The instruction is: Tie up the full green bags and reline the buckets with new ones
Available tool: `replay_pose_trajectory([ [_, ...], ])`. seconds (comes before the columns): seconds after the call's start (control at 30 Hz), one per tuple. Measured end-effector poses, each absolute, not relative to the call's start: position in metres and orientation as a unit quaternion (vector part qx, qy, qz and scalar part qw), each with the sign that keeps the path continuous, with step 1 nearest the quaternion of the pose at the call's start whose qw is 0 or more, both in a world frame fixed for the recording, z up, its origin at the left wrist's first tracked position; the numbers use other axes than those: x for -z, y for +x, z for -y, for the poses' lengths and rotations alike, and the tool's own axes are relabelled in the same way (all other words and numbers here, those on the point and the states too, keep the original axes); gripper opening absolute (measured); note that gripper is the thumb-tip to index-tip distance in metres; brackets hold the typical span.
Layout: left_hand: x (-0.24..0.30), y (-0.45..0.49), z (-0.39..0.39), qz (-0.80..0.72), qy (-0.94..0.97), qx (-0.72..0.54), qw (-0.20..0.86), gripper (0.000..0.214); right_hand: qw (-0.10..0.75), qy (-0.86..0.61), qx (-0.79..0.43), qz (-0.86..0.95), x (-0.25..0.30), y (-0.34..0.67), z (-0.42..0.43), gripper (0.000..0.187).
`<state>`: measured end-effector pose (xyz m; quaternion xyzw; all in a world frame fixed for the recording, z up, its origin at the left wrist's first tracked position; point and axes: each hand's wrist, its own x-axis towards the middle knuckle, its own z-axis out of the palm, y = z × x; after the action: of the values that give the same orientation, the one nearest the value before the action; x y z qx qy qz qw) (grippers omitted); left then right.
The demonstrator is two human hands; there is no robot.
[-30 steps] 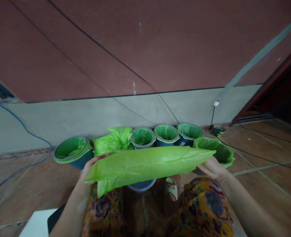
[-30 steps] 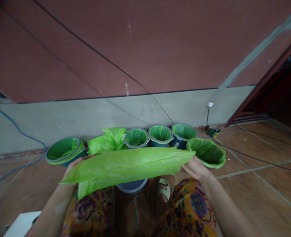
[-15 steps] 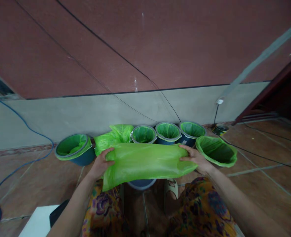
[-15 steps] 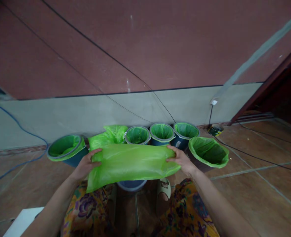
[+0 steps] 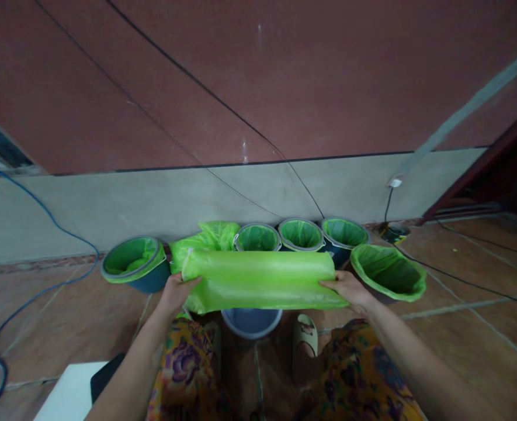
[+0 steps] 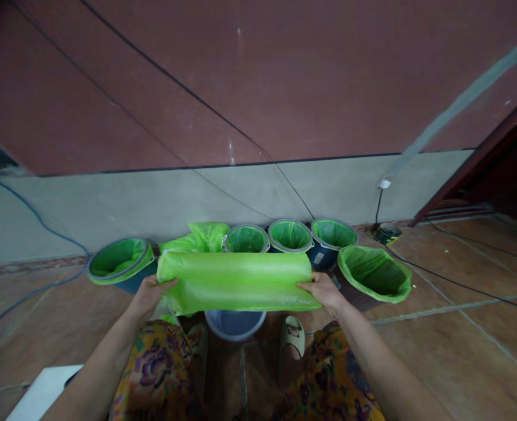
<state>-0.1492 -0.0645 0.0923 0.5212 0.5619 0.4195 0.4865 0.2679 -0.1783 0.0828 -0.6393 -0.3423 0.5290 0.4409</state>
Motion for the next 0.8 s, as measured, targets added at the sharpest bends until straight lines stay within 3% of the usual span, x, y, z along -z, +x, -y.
replay_pose_trajectory([
  [0.2, -0.090, -0.155, 0.066, -0.537, 0.520, -0.426, 0.510, 0.048, 0.511, -0.549, -0.553, 0.364, -0.085, 0.270, 0.183, 0.038],
  [0.43, -0.101, -0.156, 0.066, -0.551, 0.509, -0.403, 0.525, 0.045, 0.567, -0.521, -0.440, 0.461, -0.091, 0.272, 0.175, 0.026],
  [0.8, -0.103, -0.168, 0.075, -0.513, 0.314, -0.423, 0.678, 0.026, 0.567, -0.464, -0.590, 0.340, -0.069, 0.246, 0.177, 0.025],
])
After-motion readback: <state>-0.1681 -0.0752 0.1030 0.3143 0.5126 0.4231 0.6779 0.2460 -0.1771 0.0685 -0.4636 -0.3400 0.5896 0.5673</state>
